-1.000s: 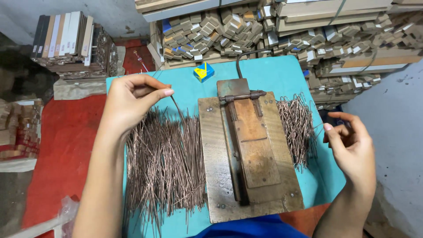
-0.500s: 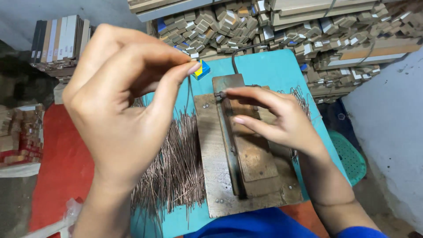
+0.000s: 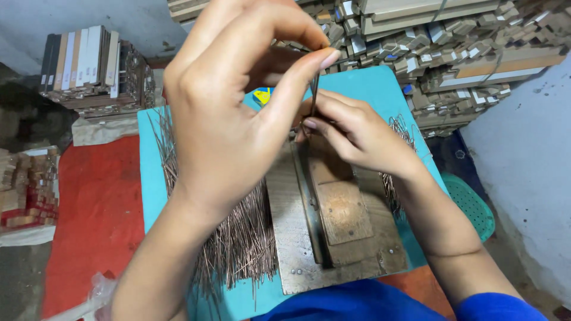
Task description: The person repeatedly picks straight metal wires from a pile on the left, places them into a wooden bending jig, and pulls a lever to bend the wires. The bent wires are then placed into a separate pile on the right. The process is repeated continuously throughout the clip.
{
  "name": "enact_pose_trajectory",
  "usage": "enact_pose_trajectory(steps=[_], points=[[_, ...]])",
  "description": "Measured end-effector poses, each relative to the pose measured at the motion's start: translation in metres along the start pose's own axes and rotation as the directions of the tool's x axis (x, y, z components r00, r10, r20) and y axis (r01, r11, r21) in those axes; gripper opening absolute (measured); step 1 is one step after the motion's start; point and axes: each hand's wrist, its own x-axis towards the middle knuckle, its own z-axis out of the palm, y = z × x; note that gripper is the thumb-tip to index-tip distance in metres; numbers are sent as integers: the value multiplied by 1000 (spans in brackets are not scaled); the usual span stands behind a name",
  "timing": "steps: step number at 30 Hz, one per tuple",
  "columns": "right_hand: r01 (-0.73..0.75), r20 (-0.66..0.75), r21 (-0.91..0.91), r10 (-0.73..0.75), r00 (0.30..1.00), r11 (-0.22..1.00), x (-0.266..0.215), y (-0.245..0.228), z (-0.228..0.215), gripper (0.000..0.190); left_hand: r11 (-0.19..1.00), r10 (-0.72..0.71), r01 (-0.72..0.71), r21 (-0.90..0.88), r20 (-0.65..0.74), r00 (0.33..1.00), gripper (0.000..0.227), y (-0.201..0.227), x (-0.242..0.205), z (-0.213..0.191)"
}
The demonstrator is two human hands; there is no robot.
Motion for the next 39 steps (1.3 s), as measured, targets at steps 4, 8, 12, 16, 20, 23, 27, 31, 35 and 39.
enact_pose_trajectory(steps=[4, 8, 12, 16, 20, 23, 27, 31, 35, 39], points=[[-34, -34, -34, 32, 999, 999, -14, 8, -5, 11, 995, -4, 5, -102, 17, 1000, 8, -11, 5, 19], [-79, -60, -57, 76, 995, 995, -21, 14, -8, 14, 960, -105, 112, -257, 39, 994, 20, -28, 6, 39], [-75, -3, 82, 75, 997, 994, -18, 15, -9, 16, 880, -169, 206, -429, 122, 978, 13, -44, 9, 49], [-96, 23, 117, 94, 995, 988, -19, 24, -6, 19, 853, -166, 230, -469, 175, 970, 12, -54, 4, 50], [-103, 25, 148, 100, 995, 984, -20, 26, -3, 19, 813, -249, 313, -491, 192, 949, 14, -62, -3, 57], [-148, -20, 118, 152, 988, 982, -19, 23, -2, 16, 820, -255, 316, -476, 190, 948, 12, -66, -4, 58], [-282, -181, -56, 268, 946, 958, -23, 17, -5, 11, 852, -217, 264, -452, 154, 964, 10, -70, -3, 59], [-299, -190, -115, 275, 943, 947, -18, 19, -9, 9, 829, -249, 294, -475, 158, 956, 12, -79, -4, 66], [-372, -178, 177, 401, 898, 911, -5, 57, -20, 8, 828, -258, 295, -477, 143, 955, 32, -91, -12, 64], [-435, -122, 479, 549, 827, 762, 5, 125, -34, 13, 970, -137, 156, -186, 109, 985, 29, -100, -20, 51]])
